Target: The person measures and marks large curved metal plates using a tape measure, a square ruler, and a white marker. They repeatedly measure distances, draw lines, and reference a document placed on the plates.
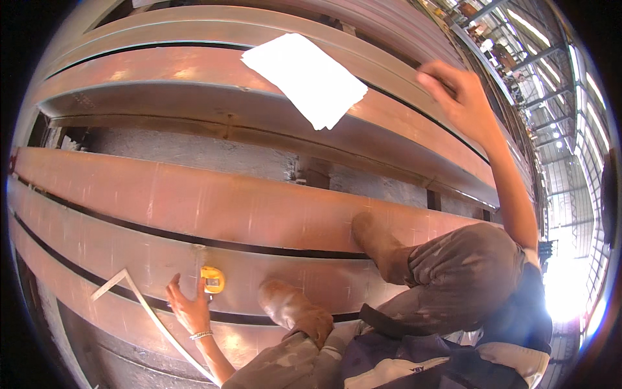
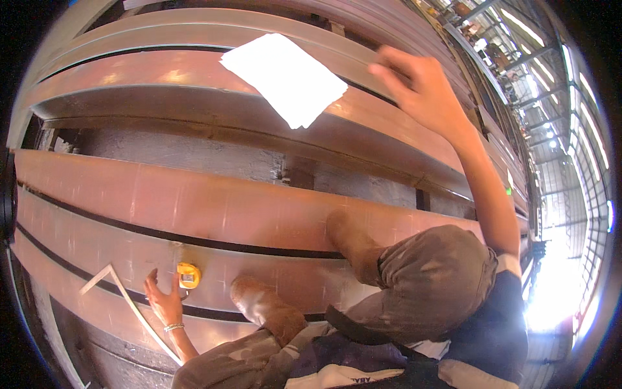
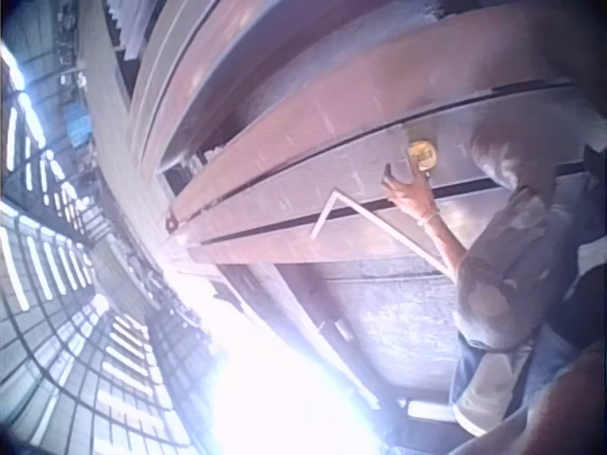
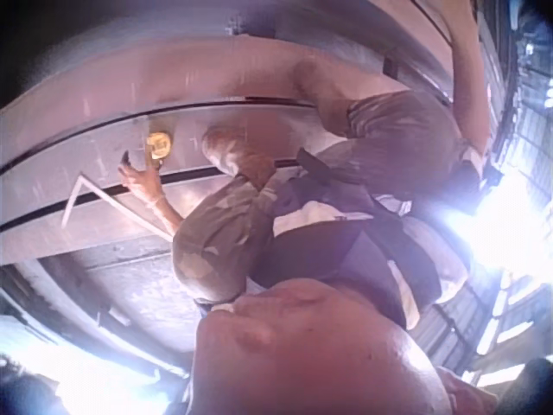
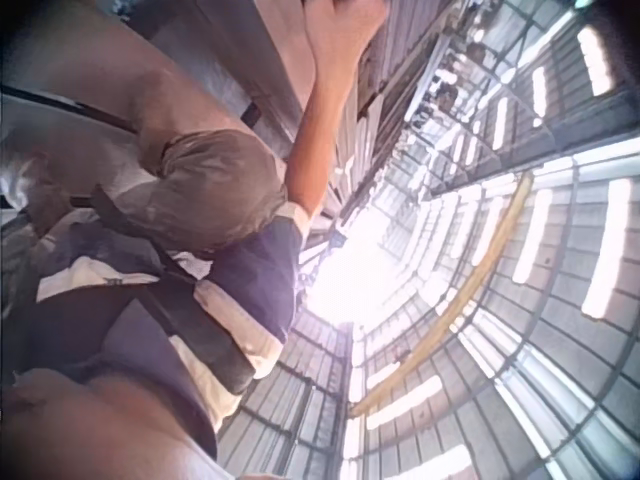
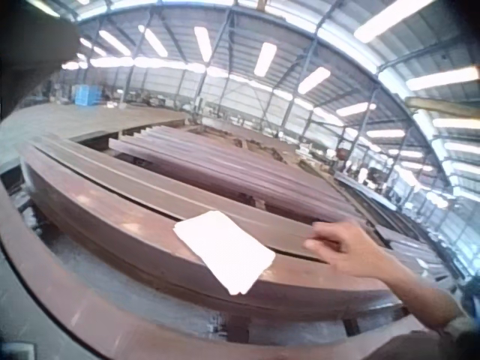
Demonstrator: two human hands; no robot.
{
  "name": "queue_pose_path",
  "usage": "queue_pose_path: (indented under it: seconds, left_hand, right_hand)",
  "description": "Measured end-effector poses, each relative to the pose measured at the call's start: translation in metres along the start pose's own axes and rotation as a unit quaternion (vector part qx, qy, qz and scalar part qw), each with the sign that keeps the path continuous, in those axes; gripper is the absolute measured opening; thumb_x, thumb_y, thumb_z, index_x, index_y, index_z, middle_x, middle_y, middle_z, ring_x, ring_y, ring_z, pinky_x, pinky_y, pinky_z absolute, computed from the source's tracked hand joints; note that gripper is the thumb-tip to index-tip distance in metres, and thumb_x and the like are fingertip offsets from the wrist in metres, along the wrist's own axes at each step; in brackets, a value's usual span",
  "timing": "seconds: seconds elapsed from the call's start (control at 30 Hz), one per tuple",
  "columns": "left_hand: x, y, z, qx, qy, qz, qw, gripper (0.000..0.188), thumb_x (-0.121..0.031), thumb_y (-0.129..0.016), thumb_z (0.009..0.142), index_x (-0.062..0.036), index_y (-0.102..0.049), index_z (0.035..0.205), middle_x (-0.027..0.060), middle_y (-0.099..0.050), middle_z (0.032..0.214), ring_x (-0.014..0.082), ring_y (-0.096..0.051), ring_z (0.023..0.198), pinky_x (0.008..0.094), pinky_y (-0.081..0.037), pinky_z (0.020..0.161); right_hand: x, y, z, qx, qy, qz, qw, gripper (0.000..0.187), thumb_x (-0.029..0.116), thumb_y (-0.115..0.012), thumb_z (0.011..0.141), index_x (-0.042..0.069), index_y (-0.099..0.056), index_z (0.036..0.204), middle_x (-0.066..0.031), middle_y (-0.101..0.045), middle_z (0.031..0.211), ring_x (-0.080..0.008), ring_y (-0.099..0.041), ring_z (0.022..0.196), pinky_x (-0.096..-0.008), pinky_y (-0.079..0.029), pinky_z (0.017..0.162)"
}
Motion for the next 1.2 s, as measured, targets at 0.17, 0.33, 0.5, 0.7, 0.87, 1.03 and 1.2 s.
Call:
queue_pose_path:
  seconds: [0.17,0.33,0.5,0.7,0.87,1.03,1.2]
  left_hand:
    - [-0.045,-0.034,-0.029,0.112,0.003,0.059,0.992,0.088,-0.039,-0.088,0.073,-0.0048,-0.045,0.141,0.0232,-0.053,0.130,0.0456,-0.053,0.122,0.0527,-0.044,0.102]
    - [-0.035,-0.055,-0.022,0.053,0.018,0.085,0.995,0.070,-0.030,-0.087,0.075,-0.0034,-0.049,0.128,0.0223,-0.058,0.120,0.0452,-0.055,0.114,0.0531,-0.045,0.094]
    - [-0.059,-0.047,-0.008,0.079,-0.037,0.061,0.994,0.057,-0.028,-0.083,0.079,-0.0014,-0.057,0.122,0.0197,-0.061,0.117,0.0400,-0.061,0.105,0.0484,-0.049,0.089]
    - [-0.180,0.005,-0.036,0.215,0.019,-0.237,0.947,0.051,-0.038,-0.054,0.094,-0.0025,-0.061,0.130,0.0118,-0.065,0.110,0.0181,-0.059,0.096,0.0331,-0.050,0.083]
    - [-0.280,0.002,-0.065,0.263,0.033,-0.352,0.898,0.057,-0.033,-0.053,0.092,0.0029,-0.049,0.135,0.0148,-0.065,0.102,0.0231,-0.064,0.088,0.0346,-0.051,0.080]
    - [-0.306,-0.012,-0.065,0.268,0.039,-0.246,0.931,0.057,-0.035,-0.064,0.090,-0.0015,-0.043,0.130,0.0202,-0.069,0.103,0.0288,-0.069,0.090,0.0355,-0.053,0.082]
    - [-0.310,-0.047,-0.064,0.189,-0.003,-0.152,0.970,0.062,-0.036,-0.081,0.085,-0.0029,-0.042,0.121,0.0204,-0.072,0.098,0.0389,-0.073,0.089,0.0432,-0.057,0.074]
  right_hand:
    - [0.024,-0.032,0.023,0.102,0.158,0.024,0.982,0.016,0.016,-0.064,0.097,0.001,-0.065,0.100,-0.0157,-0.066,0.082,-0.0344,-0.062,0.073,-0.0400,-0.050,0.065]
    - [0.002,-0.075,0.006,0.122,0.255,0.051,0.958,0.012,0.015,-0.063,0.094,0.003,-0.065,0.091,-0.0168,-0.067,0.074,-0.0363,-0.068,0.073,-0.0479,-0.055,0.064]
    - [-0.021,-0.132,-0.016,0.170,0.261,0.144,0.939,0.017,0.016,-0.062,0.094,0.001,-0.063,0.088,-0.0186,-0.065,0.069,-0.0392,-0.069,0.068,-0.0473,-0.057,0.059]
    - [0.001,-0.185,-0.047,0.340,0.233,0.317,0.854,0.028,0.028,-0.065,0.095,0.000,-0.066,0.095,-0.0195,-0.070,0.077,-0.0390,-0.070,0.073,-0.0479,-0.056,0.066]
    - [0.061,-0.230,-0.071,0.440,0.213,0.474,0.733,0.033,0.033,-0.068,0.097,0.000,-0.068,0.101,-0.0133,-0.072,0.081,-0.0267,-0.068,0.070,-0.0392,-0.053,0.065]
    - [0.086,-0.263,-0.087,0.598,0.167,0.510,0.596,0.032,0.033,-0.063,0.102,0.002,-0.069,0.105,-0.0033,-0.075,0.087,-0.0123,-0.063,0.073,-0.0338,-0.051,0.065]
    - [0.073,-0.282,-0.087,0.632,0.014,0.574,0.520,0.029,0.036,-0.069,0.098,0.007,-0.063,0.095,0.0046,-0.057,0.071,-0.0051,-0.044,0.059,-0.0247,-0.034,0.050]
Point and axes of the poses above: each hand's wrist, its own z-axis towards the middle knuckle, its own y-axis out of the back of the hand, x = y × z, the point moved 5 cm from there along z, towards the middle knuckle
